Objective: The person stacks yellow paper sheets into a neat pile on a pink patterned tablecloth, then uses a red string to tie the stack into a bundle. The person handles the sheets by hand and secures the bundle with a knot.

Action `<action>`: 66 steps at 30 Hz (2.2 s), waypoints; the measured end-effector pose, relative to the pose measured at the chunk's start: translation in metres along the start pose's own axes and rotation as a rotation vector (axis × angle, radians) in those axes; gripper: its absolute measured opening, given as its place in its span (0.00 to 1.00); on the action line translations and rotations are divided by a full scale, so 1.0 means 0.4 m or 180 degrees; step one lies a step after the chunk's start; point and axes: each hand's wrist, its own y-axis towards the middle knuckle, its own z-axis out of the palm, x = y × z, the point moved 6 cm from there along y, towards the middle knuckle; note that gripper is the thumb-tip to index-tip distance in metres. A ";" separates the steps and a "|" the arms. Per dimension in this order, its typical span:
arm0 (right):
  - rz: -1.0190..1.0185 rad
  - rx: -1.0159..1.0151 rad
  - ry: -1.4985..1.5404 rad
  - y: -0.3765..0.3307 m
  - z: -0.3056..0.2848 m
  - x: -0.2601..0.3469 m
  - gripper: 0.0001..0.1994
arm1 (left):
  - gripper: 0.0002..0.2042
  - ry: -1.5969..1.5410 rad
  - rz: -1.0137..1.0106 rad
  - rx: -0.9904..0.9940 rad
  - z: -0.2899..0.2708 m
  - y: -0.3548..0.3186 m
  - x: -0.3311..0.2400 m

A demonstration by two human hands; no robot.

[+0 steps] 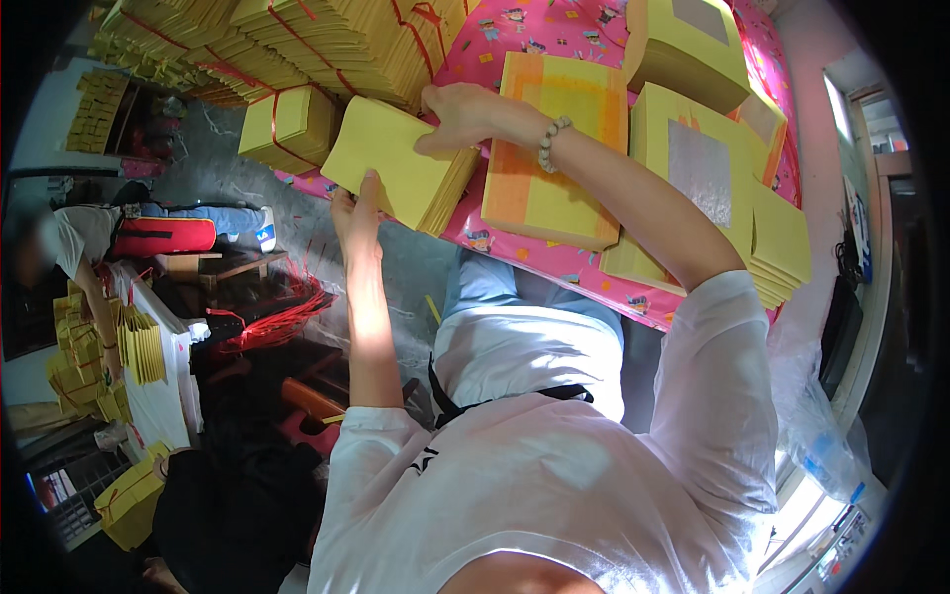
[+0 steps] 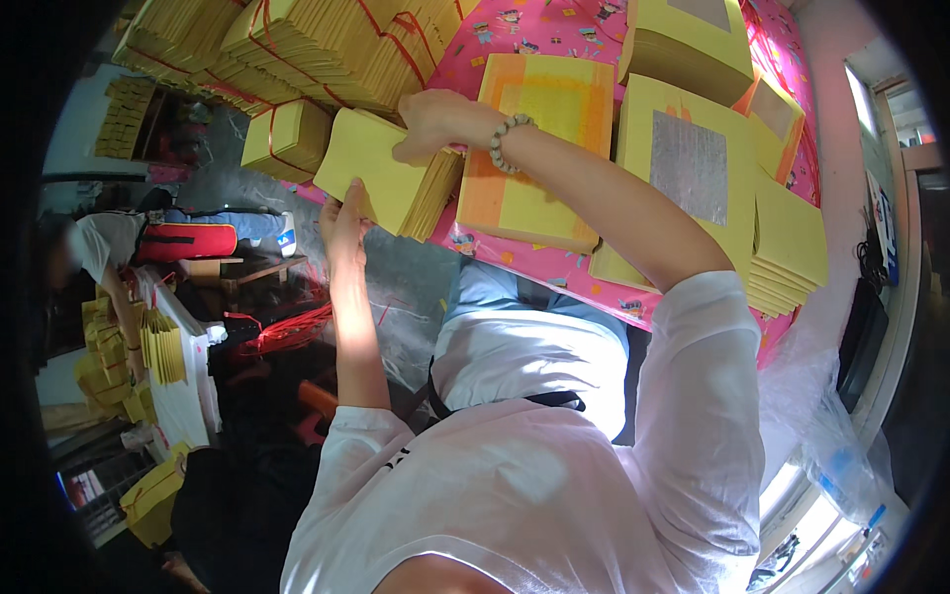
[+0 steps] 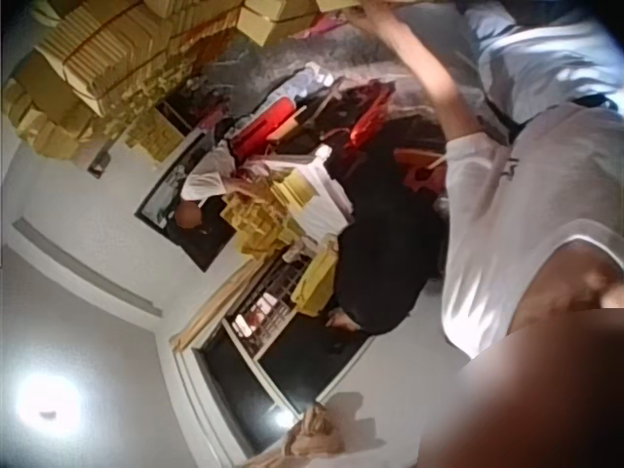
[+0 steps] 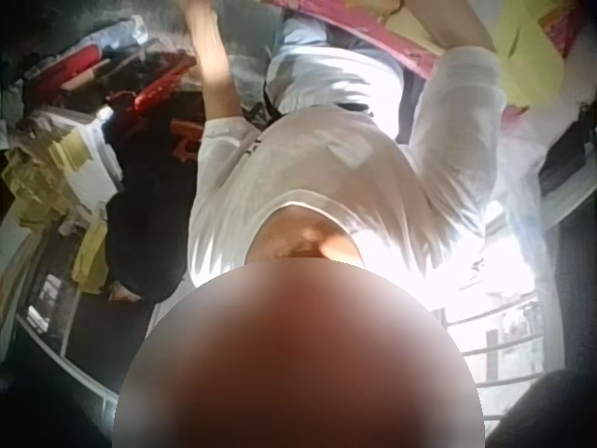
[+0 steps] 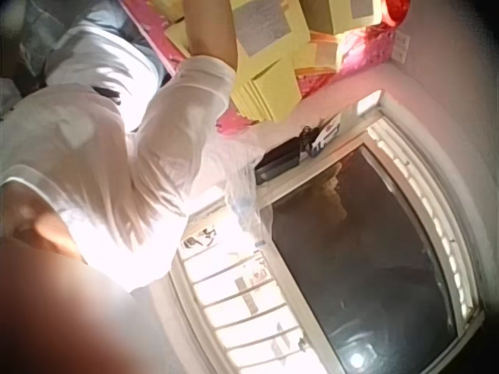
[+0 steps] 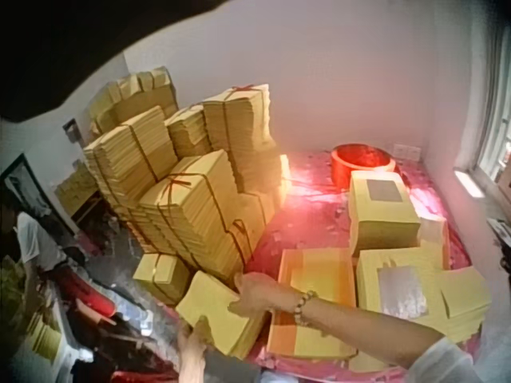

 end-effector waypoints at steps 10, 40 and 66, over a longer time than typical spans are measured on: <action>-0.0282 0.0777 0.1619 0.106 0.145 -0.040 0.32 | 0.35 0.0447 -0.0217 -0.0945 -0.065 -0.064 0.057; -0.0376 -0.0038 0.2706 -0.379 -0.069 0.022 0.26 | 0.22 -0.3525 -0.1515 0.2020 0.105 -0.243 -0.109; 0.0390 -0.1125 0.3354 -0.661 -0.111 -0.061 0.31 | 0.26 -0.3346 -0.2282 0.3024 0.380 -0.323 -0.138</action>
